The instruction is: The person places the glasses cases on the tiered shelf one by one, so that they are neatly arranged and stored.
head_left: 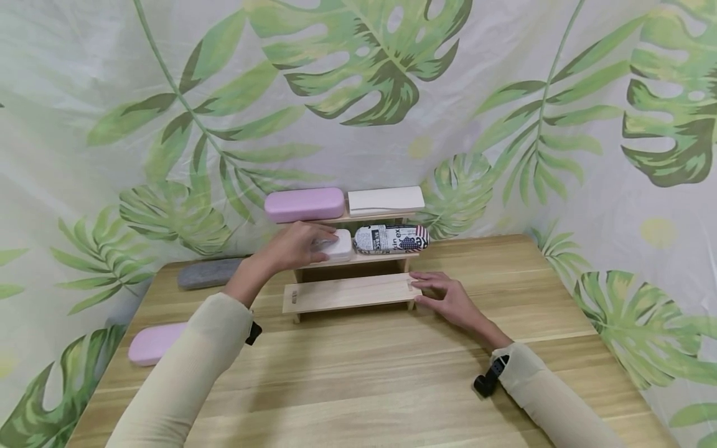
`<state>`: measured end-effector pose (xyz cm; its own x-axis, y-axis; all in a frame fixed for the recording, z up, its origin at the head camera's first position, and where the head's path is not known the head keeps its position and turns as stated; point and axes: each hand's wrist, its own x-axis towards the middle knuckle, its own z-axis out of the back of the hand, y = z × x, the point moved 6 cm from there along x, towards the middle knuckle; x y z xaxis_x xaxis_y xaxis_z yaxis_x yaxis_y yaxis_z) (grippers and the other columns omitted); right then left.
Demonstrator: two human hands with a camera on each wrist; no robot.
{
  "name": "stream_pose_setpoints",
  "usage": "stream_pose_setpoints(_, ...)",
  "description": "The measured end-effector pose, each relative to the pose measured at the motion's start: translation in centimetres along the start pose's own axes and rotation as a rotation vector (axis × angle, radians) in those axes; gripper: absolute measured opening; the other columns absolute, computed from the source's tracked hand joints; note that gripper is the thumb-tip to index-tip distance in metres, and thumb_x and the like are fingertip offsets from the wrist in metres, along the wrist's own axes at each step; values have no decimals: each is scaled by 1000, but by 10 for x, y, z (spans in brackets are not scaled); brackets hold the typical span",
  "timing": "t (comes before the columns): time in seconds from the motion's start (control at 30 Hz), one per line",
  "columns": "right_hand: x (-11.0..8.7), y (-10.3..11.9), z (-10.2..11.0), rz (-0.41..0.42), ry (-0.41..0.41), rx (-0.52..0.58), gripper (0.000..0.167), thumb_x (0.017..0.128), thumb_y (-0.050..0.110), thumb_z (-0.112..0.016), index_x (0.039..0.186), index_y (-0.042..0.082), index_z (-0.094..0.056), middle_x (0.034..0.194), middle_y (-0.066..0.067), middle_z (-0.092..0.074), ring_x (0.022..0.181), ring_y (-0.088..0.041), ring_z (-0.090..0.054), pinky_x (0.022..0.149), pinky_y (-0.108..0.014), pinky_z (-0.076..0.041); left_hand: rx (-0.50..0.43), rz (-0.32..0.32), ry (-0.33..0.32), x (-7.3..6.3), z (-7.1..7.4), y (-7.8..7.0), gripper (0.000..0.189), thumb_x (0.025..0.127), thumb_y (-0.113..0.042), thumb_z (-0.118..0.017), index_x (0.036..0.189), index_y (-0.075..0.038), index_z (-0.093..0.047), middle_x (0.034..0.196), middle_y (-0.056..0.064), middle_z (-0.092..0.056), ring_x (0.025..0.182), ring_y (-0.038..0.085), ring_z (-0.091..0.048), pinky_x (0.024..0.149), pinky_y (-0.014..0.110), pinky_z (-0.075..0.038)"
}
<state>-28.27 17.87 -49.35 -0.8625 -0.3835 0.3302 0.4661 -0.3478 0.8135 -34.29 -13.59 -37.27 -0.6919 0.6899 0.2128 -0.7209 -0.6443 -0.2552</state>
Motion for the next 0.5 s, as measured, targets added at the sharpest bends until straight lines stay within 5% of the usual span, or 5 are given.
stream_pose_setpoints(0.5,0,-1,1,5,7,4,37,90,-1,-81,126,-4,-73,146,-20,-63,138,-40,-54,118,-60,-34,-18,12,23,1,-1,0,43,87,-8,-87,128,-5,-76,142,15,-67,125,37,-68,105,51,-53)
